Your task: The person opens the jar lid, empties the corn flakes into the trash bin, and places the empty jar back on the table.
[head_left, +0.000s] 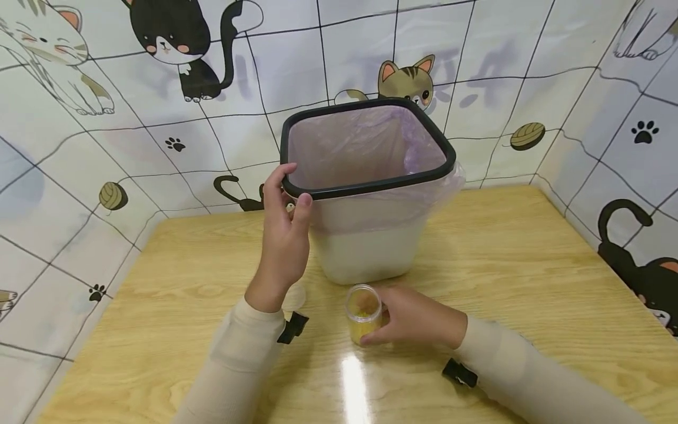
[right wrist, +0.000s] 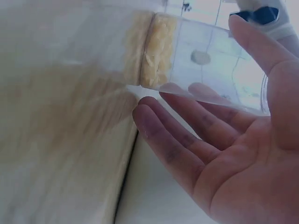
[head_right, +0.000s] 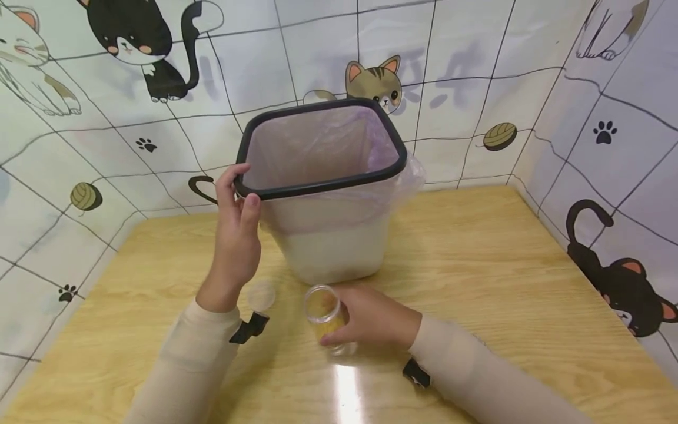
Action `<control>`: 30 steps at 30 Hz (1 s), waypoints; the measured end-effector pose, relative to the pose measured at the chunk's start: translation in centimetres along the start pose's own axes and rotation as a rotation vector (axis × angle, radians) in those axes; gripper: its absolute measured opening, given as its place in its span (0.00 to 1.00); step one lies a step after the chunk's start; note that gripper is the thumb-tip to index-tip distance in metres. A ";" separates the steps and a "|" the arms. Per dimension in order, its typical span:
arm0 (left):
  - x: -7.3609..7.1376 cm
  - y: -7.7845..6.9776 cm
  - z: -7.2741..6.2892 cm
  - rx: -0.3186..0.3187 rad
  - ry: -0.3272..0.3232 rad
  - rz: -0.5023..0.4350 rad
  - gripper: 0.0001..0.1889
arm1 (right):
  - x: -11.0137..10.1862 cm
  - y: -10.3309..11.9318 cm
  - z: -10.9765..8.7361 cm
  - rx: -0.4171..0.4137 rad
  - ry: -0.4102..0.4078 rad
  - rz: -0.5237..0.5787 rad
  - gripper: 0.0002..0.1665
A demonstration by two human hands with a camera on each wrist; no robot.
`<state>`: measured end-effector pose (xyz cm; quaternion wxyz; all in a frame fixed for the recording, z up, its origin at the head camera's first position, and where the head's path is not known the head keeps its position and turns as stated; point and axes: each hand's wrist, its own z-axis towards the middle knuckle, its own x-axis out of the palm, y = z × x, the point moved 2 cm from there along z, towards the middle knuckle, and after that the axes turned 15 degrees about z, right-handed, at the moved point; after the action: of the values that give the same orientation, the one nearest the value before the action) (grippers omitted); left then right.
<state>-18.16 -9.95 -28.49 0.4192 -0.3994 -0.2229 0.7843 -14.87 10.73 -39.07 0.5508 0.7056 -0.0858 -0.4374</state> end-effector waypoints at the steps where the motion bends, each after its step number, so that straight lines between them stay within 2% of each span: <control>1: 0.0 0.0 -0.1 0.001 0.002 -0.003 0.42 | 0.1 0.2 -0.1 0.015 0.003 0.012 0.31; 7: 0.2 -0.1 0.0 0.045 -0.021 0.016 0.43 | -0.6 1.5 -1.0 0.049 -0.077 0.033 0.32; 14: 0.3 0.1 0.2 0.065 -0.048 0.046 0.36 | -2.3 3.0 -1.8 -0.059 -0.170 -0.063 0.39; 17: 0.4 0.2 0.2 0.066 -0.064 0.050 0.36 | -2.8 3.6 -2.1 -0.099 -0.200 -0.090 0.40; 23: 0.1 0.8 0.0 0.057 -0.071 0.052 0.38 | -3.0 4.3 -2.2 -0.144 -0.255 -0.110 0.34; 30: 0.0 0.6 0.3 0.080 -0.058 0.041 0.36 | -3.6 5.1 -2.6 -0.133 -0.310 -0.084 0.33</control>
<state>-18.71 -10.25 -28.72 0.4120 -0.3639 -0.1951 0.8122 -13.35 12.81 -32.75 0.5577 0.5945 -0.1109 -0.5686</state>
